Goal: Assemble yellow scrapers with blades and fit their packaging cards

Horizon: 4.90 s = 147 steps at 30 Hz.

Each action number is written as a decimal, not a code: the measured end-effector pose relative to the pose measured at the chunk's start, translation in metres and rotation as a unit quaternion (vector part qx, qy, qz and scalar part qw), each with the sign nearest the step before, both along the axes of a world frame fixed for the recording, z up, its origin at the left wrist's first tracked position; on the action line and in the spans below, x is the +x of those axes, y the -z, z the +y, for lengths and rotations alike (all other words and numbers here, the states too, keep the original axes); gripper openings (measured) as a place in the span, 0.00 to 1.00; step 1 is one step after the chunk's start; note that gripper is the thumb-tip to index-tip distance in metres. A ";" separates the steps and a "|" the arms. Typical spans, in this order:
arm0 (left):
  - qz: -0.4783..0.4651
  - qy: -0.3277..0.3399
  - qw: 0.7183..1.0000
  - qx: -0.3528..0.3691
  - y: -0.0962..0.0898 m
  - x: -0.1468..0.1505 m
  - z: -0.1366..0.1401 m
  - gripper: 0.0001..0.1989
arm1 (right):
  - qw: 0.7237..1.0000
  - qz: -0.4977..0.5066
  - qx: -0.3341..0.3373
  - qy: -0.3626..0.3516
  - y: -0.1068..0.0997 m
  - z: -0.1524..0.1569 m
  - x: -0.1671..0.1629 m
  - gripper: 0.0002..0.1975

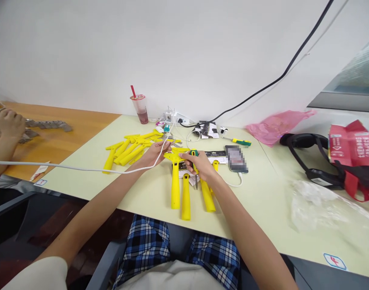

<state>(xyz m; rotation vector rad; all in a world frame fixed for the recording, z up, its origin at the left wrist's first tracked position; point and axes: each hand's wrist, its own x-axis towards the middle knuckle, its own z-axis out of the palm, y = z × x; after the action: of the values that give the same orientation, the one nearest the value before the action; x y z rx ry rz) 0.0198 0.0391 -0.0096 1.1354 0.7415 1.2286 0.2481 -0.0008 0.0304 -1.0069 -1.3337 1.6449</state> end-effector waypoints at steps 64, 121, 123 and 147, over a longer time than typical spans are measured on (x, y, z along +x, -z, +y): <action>-0.014 -0.087 0.994 -0.058 -0.013 0.018 -0.016 0.30 | 0.965 -0.252 0.064 -0.041 -0.054 0.038 0.025 0.28; -0.101 -0.226 0.969 0.027 -0.023 0.016 0.017 0.19 | 0.866 -0.396 0.259 -0.163 -0.094 0.106 0.020 0.18; -0.112 -0.201 0.973 0.006 -0.022 0.016 0.016 0.18 | 0.878 -0.369 0.250 -0.174 -0.085 0.108 0.013 0.17; -0.018 -0.147 0.989 0.010 -0.029 0.014 0.006 0.46 | 0.935 -0.239 0.191 -0.181 -0.058 0.109 -0.006 0.18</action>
<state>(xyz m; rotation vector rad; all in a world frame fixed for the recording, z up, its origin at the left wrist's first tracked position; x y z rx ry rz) 0.0343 0.0448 0.0189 1.0414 0.8939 1.5012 0.2417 0.1083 0.0881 -0.9955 -2.1793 1.3439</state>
